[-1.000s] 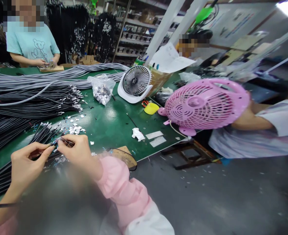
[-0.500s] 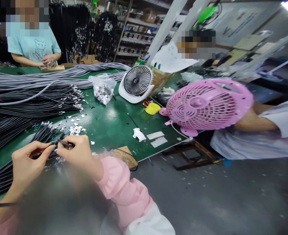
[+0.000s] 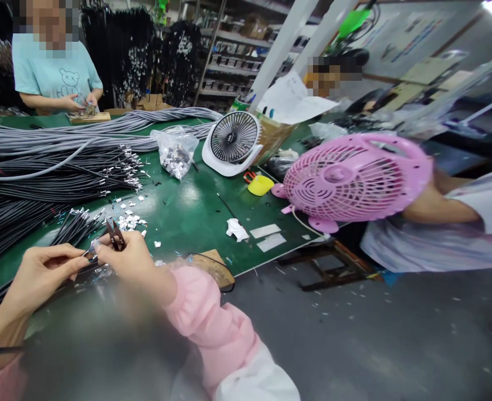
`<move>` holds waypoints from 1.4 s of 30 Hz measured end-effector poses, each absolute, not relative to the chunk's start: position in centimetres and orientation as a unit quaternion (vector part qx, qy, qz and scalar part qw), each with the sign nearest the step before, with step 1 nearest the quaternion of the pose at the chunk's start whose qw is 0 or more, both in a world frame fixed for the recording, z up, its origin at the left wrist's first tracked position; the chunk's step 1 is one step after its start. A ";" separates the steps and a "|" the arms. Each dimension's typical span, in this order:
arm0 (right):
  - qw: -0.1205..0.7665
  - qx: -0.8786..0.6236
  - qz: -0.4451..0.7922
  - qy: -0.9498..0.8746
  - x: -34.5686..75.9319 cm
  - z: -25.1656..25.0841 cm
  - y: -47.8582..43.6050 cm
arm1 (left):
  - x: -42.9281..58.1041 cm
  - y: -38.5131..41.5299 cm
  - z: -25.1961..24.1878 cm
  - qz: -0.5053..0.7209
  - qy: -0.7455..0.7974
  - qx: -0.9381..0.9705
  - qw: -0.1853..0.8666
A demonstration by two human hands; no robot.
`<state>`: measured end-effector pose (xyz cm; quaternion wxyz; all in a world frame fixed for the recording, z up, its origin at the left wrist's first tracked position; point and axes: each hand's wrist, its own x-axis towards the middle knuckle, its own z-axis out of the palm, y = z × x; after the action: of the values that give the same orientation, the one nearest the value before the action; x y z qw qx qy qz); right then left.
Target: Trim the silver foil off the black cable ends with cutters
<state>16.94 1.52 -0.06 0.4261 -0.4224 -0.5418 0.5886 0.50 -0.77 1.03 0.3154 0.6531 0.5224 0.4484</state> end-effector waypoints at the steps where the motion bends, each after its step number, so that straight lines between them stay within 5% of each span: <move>1: 0.408 -0.410 0.618 -0.533 17.0 -0.1 1.7 | 0.5 -0.9 1.1 0.460 0.517 0.656 0.301; 13: 0.447 -0.403 0.409 -0.686 17.4 0.0 0.8 | 0.6 -2.2 0.6 0.558 0.509 0.650 0.086; 32: 0.445 -0.358 0.432 -0.698 17.8 -0.3 0.9 | 0.5 -2.2 0.8 0.526 0.504 0.683 0.057; 42: 0.418 -0.403 0.422 -0.696 17.8 -0.2 0.9 | 0.9 -2.5 -0.3 0.506 0.495 0.703 -0.070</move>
<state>17.81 0.88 -0.17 0.4179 -0.4032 -0.6960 0.4223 0.88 -2.48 -0.26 -0.0704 0.7026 0.4952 0.5062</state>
